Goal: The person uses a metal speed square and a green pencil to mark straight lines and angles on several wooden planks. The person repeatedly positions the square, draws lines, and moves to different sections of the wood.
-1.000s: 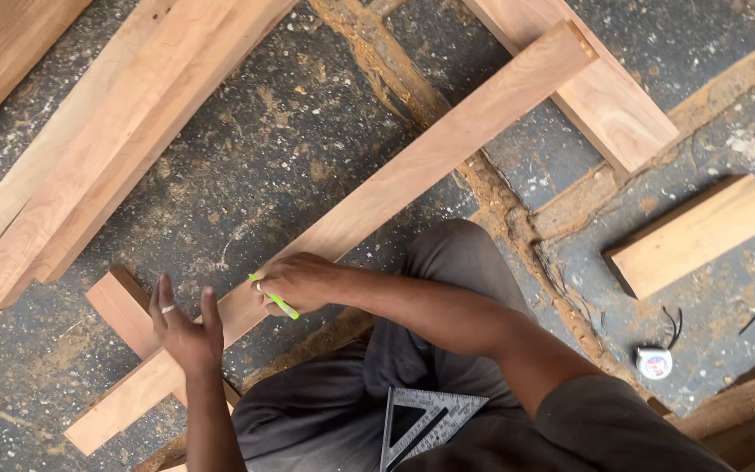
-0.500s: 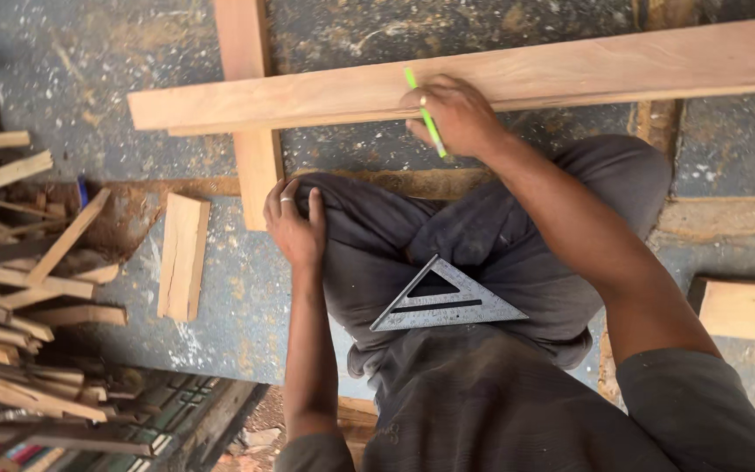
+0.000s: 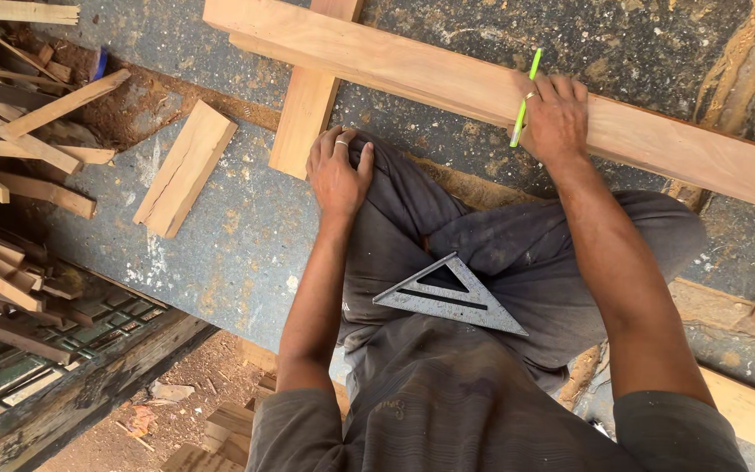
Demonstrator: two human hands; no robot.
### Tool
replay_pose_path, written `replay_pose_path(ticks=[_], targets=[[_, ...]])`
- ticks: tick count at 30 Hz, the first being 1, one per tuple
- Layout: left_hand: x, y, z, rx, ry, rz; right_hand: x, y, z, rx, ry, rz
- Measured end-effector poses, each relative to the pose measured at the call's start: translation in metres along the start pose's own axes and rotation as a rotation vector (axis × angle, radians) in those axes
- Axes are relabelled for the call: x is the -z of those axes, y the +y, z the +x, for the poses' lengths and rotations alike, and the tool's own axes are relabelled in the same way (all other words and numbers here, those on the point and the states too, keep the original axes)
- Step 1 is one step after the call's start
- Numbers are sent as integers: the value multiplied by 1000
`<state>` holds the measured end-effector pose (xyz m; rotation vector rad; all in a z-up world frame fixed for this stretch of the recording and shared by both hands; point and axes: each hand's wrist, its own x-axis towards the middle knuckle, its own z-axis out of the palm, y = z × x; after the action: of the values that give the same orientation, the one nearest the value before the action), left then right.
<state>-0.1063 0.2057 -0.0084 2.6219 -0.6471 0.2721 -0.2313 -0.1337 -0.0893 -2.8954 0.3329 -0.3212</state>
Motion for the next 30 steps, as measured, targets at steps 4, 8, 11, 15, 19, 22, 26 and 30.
replay_pose_path(ticks=[4,8,11,15,19,22,26,30], targets=[[-3,-2,2,-20,1,-29,19,14,-1,52,-66,196],[-3,-5,3,-49,2,-42,38,37,15,-22,-211,188],[-6,-6,3,-67,-15,-4,43,44,24,-204,-156,193],[-10,-10,5,-54,-41,12,39,41,32,-184,53,140],[-10,-11,2,-65,-50,13,33,50,41,-169,51,167],[-8,-8,4,-87,-21,13,30,57,44,-162,53,114],[-12,-12,3,-69,-53,28,26,56,38,-115,93,117],[-10,-12,4,-61,-51,50,28,53,39,-118,90,121]])
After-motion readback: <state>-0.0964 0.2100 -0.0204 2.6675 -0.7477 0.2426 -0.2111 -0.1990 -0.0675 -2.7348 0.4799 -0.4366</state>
